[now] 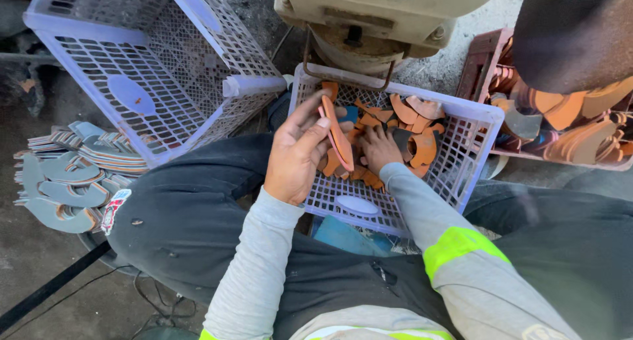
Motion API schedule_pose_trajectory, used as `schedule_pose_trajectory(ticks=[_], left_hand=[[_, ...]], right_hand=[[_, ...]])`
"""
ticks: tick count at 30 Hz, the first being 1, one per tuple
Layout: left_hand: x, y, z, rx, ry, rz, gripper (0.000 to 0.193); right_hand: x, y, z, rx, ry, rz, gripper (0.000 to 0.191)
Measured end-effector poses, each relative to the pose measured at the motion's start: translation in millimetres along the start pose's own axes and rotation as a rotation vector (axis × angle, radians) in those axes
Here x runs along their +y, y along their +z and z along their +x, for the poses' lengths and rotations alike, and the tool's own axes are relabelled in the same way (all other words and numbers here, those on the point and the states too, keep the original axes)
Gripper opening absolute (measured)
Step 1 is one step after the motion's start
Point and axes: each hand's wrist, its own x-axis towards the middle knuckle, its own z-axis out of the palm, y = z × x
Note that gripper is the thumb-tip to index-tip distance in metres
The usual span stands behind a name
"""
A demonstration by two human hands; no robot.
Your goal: The person sits on the floor and sorts orange and black shoe sole parts from a white basket into a red basket. They pick up parts, inspect them, and place them into the red basket repeatedly.
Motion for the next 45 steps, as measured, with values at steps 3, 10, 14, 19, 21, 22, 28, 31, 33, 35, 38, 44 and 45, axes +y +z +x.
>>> schedule_pose_trajectory(ticks=[3, 10, 14, 19, 21, 22, 28, 31, 33, 35, 38, 44, 45], left_hand=[[-3, -6, 3, -0.046, -0.044, -0.035, 0.051], [-13, -15, 10, -0.022, -0.014, 0.257, 0.048], [-21, -20, 19, 0.007, 0.11, 0.561, 0.046], [-40, -19, 24, -0.061, 0.427, 1.264, 0.039], [-55, -13, 26, -0.176, 0.251, 1.073, 0.044], [-63, -10, 27, -0.233, 0.164, 0.976, 0.047], [-82, -3, 25, -0.412, -0.039, 0.416, 0.047], [-78, 2, 20, -0.298, -0.103, 0.273, 0.05], [-73, 9, 17, -0.28, -0.059, 0.266, 0.046], [-68, 14, 13, -0.251, -0.034, 0.287, 0.043], [-59, 19, 9, -0.216, -0.009, 0.326, 0.04], [-53, 25, 7, -0.165, 0.013, 0.277, 0.036], [-53, 25, 7, -0.156, 0.002, 0.258, 0.035]], right_hand=[[-2, 4, 5, 0.014, -0.011, -0.066, 0.055], [24, -14, 17, -0.043, 0.06, 0.374, 0.029], [29, -64, 4, -0.045, -0.029, 0.705, 0.031], [5, -151, -54, -0.015, 0.165, 0.909, 0.033], [-7, -166, -74, 0.05, 0.248, 1.057, 0.034], [-10, -170, -81, 0.117, 0.251, 1.148, 0.035], [-4, -142, -122, 0.351, 0.053, 1.227, 0.025], [-7, -121, -138, 0.434, -0.065, 1.123, 0.029], [-11, -112, -138, 0.434, -0.079, 1.195, 0.033], [-15, -105, -135, 0.375, -0.033, 1.338, 0.035], [-13, -104, -132, 0.255, 0.086, 1.342, 0.032], [-14, -116, -132, 0.266, -0.189, 1.333, 0.037], [-15, -119, -132, 0.262, -0.164, 1.312, 0.038]])
